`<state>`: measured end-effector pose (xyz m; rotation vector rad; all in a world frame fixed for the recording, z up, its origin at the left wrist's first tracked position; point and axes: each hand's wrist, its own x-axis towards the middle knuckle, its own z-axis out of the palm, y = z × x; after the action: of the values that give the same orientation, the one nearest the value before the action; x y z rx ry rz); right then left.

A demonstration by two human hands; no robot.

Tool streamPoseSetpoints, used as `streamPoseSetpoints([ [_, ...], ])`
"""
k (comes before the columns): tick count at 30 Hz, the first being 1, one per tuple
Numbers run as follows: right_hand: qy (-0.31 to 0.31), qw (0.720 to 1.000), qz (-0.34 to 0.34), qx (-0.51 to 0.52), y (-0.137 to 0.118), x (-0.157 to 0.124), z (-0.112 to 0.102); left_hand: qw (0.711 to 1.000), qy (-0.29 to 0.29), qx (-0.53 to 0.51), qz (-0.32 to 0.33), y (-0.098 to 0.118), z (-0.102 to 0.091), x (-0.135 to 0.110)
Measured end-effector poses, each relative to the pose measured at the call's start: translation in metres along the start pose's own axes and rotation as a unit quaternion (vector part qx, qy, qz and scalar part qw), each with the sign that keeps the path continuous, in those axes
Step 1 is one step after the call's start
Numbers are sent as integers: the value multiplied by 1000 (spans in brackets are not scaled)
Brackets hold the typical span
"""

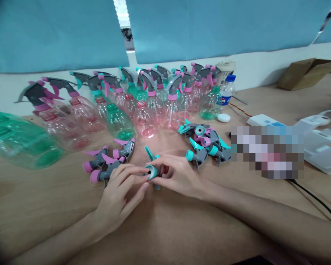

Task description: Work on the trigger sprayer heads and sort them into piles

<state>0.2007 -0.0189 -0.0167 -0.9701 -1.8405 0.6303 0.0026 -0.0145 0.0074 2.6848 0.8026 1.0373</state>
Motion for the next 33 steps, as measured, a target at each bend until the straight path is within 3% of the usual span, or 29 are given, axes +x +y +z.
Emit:
streamPoseSetpoints([
  [10, -14, 997, -56, -45, 2, -3, 1, 999, 2, -45, -18, 0, -2, 2],
  [20, -16, 998, -46, -48, 1, -3, -1, 999, -5, 37, 5, -1, -4, 3],
  [28, -43, 989, -107, -95, 4, -4, -1, 996, -1, 83, 19, -6, -5, 5],
  [33, -42, 991, -86, -89, 3, -4, -1, 998, -4, 44, 39, -9, -4, 4],
])
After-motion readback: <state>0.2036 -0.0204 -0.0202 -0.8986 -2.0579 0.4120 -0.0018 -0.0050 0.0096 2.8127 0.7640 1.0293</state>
